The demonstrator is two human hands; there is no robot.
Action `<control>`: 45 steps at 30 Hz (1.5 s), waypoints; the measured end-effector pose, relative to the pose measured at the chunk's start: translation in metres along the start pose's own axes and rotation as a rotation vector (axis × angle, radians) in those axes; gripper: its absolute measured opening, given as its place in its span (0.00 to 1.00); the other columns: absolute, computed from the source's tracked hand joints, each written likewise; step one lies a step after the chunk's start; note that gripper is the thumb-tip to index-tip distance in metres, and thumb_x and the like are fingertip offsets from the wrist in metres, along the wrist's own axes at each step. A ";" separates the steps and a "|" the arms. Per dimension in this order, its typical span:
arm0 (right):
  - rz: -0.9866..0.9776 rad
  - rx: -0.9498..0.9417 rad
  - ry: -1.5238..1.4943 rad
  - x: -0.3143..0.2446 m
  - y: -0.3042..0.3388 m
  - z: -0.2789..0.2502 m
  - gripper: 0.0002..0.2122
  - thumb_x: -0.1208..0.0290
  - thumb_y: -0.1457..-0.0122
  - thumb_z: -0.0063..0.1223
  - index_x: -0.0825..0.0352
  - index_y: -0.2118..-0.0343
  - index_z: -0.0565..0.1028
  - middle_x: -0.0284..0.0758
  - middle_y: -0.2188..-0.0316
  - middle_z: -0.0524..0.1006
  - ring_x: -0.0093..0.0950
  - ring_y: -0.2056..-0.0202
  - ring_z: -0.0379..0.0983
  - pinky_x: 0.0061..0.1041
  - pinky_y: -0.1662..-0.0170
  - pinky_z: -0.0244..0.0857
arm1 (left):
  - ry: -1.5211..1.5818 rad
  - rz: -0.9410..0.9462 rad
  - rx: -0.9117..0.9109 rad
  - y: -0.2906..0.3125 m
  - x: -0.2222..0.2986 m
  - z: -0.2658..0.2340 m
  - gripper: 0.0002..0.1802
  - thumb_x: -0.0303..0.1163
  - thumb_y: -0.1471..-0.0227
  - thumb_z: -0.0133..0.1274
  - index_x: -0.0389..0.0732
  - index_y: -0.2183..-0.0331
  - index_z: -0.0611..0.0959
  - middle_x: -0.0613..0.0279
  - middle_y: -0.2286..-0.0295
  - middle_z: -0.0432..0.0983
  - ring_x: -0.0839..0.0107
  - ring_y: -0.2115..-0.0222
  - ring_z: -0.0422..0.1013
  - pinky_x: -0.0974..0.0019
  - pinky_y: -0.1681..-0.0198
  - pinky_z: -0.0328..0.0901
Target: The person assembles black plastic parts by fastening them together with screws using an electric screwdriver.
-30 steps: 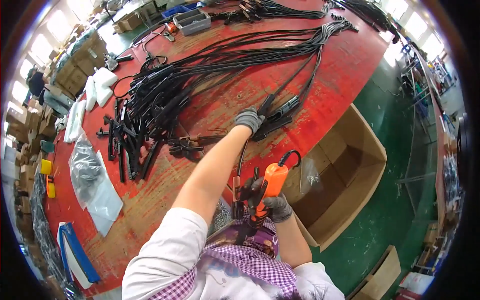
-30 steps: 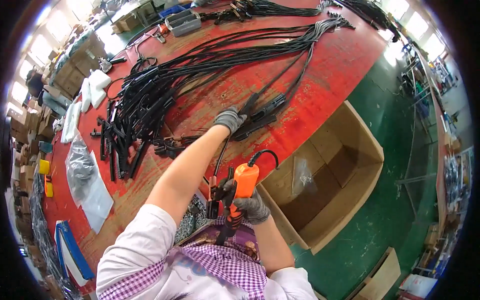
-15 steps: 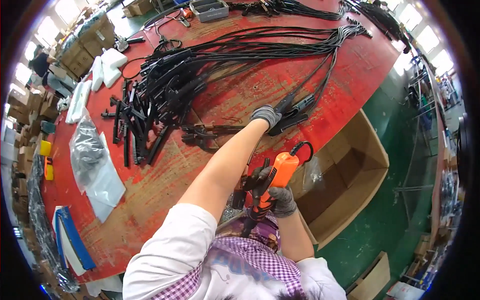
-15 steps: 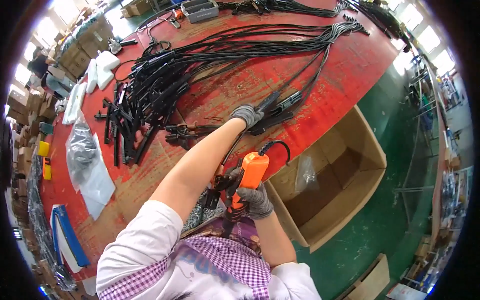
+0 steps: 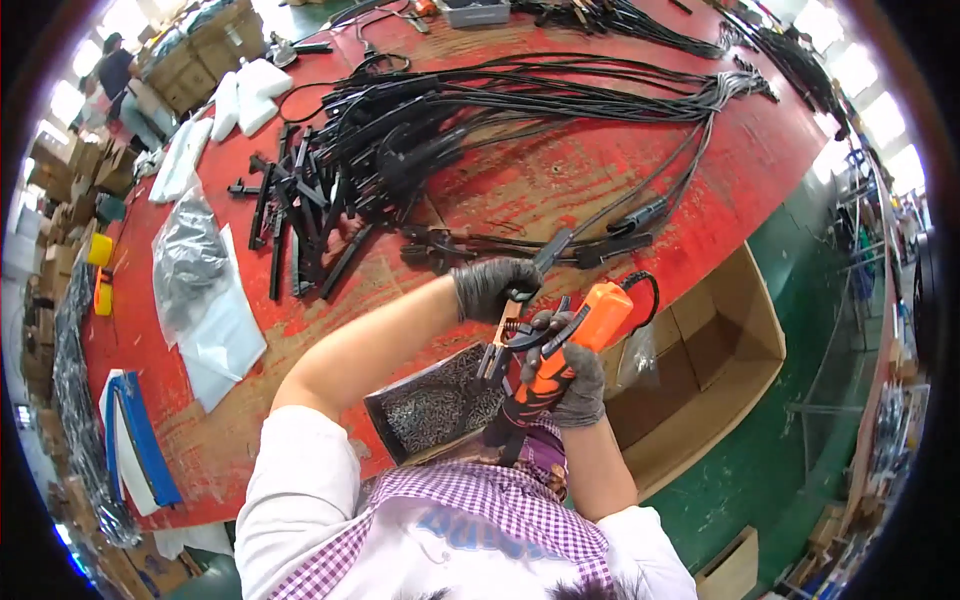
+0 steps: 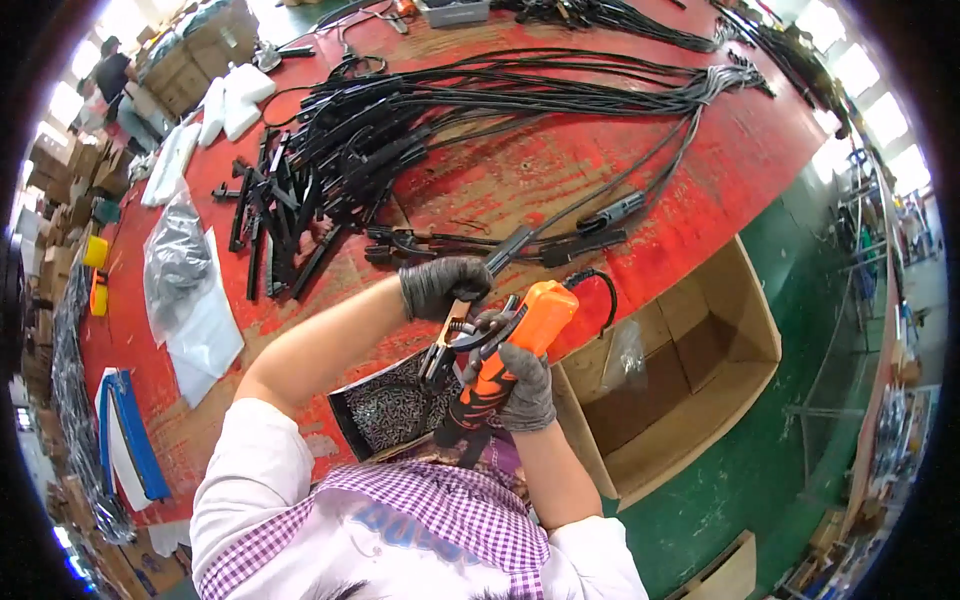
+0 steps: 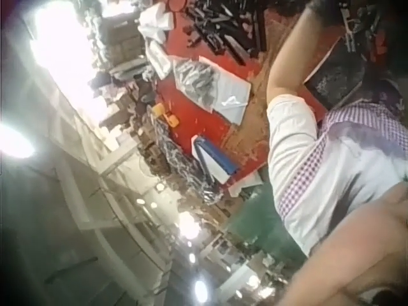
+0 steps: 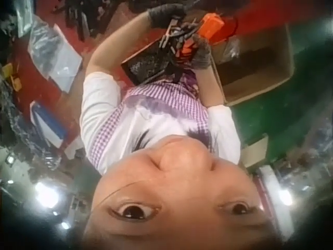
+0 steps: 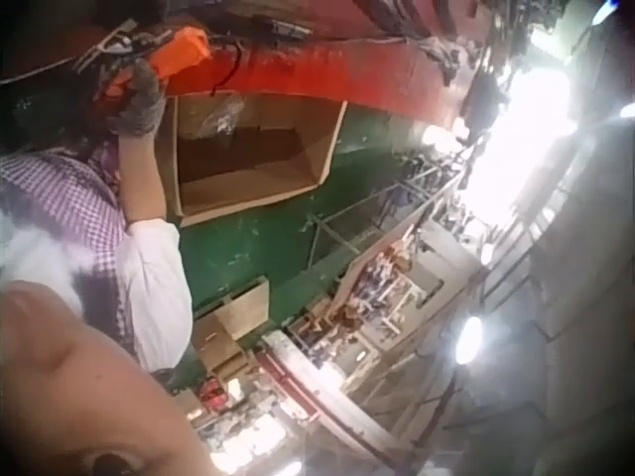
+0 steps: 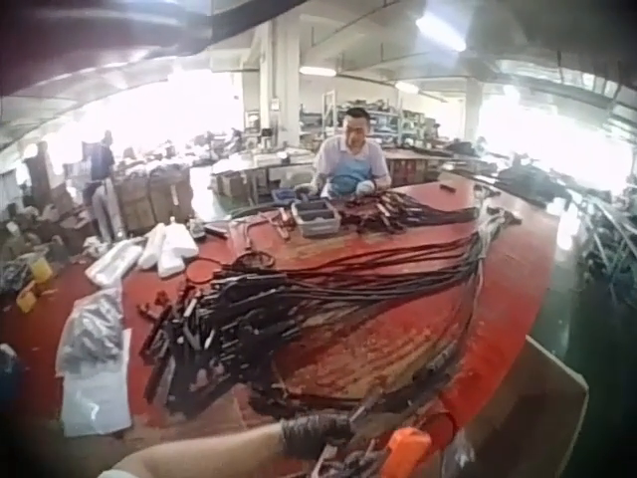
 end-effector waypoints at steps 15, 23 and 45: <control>0.011 0.158 0.152 -0.013 0.002 -0.008 0.18 0.69 0.57 0.54 0.69 0.64 0.63 0.40 0.65 0.66 0.28 0.75 0.69 0.28 0.77 0.69 | 0.281 0.241 0.253 0.002 -0.018 -0.018 0.13 0.45 0.55 0.51 0.47 0.78 0.71 0.73 0.87 0.62 0.79 0.87 0.60 0.75 0.86 0.56; 0.071 0.129 0.266 -0.003 -0.002 -0.009 0.18 0.66 0.56 0.53 0.67 0.63 0.63 0.40 0.62 0.64 0.27 0.74 0.68 0.28 0.75 0.69 | 0.325 0.303 0.212 -0.026 -0.019 -0.029 0.19 0.54 0.57 0.48 0.49 0.80 0.71 0.72 0.87 0.64 0.76 0.87 0.60 0.71 0.87 0.56; 0.063 0.200 0.267 -0.002 -0.006 -0.019 0.19 0.63 0.55 0.51 0.69 0.62 0.65 0.45 0.59 0.66 0.28 0.75 0.68 0.27 0.76 0.67 | 0.127 0.040 0.181 0.056 -0.042 -0.024 0.18 0.50 0.53 0.45 0.46 0.78 0.72 0.70 0.83 0.68 0.77 0.84 0.66 0.70 0.83 0.63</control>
Point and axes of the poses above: each hand's wrist, its own y-axis away from the middle knuckle, its own z-axis out of the palm, x = y × z, the point moved 9 cm from there along -y, towards the middle knuckle
